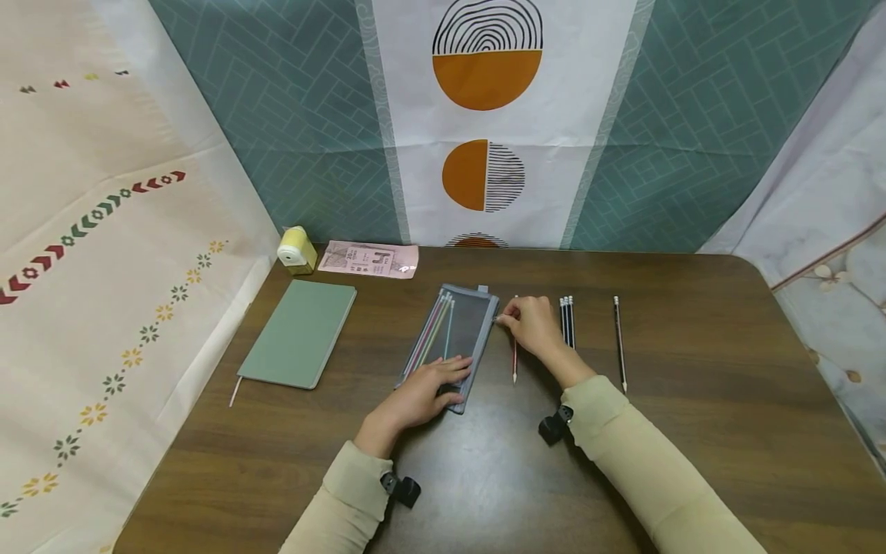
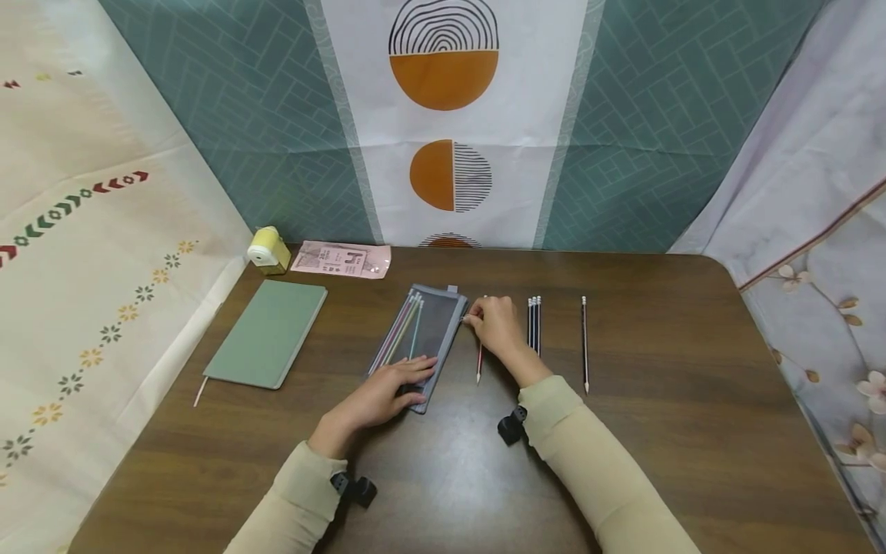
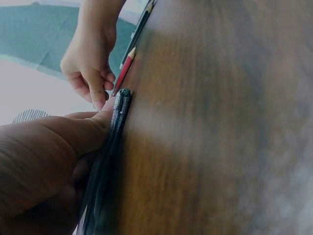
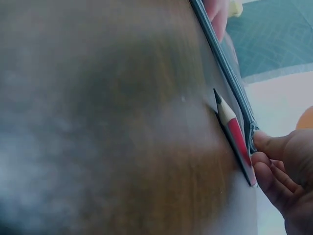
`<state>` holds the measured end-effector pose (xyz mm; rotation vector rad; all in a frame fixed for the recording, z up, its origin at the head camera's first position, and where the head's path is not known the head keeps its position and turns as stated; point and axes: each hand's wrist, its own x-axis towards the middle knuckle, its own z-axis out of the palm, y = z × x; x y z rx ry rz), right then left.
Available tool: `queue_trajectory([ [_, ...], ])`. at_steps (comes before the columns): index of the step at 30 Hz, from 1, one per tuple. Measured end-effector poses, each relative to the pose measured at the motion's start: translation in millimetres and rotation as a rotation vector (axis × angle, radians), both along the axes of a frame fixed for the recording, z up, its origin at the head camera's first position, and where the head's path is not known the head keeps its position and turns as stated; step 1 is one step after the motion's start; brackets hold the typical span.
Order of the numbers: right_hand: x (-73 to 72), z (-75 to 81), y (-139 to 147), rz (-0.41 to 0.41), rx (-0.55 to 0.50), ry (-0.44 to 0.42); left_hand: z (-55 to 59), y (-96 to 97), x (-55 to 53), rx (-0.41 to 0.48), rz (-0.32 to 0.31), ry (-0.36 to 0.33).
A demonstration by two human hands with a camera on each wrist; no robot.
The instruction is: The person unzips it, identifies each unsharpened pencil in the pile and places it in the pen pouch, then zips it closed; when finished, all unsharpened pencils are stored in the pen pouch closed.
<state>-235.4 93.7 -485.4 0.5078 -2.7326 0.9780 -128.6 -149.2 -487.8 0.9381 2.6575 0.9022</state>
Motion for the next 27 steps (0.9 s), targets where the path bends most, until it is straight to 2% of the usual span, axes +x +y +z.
queue_trajectory([
  [9, -7.4, 2.8, 6.0, -0.068, 0.000, -0.004, 1.5, -2.4, 2.9, 0.030, -0.011, -0.018],
  [14, -9.9, 5.2, 9.7, -0.102, -0.033, 0.002, 2.0, -6.1, 4.1, 0.033, -0.032, -0.026],
  [20, -9.0, 3.8, 11.1, -0.083, -0.028, -0.034, 2.1, -10.5, 4.9, 0.030, -0.035, -0.034],
  [24, -8.2, 3.0, 12.2, -0.038, -0.047, -0.016, 3.4, -13.9, 7.3, 0.059, 0.004, -0.028],
  [27, -7.2, 4.2, 10.8, 0.012, -0.087, 0.015, 3.9, -16.5, 11.4, 0.109, 0.077, -0.005],
])
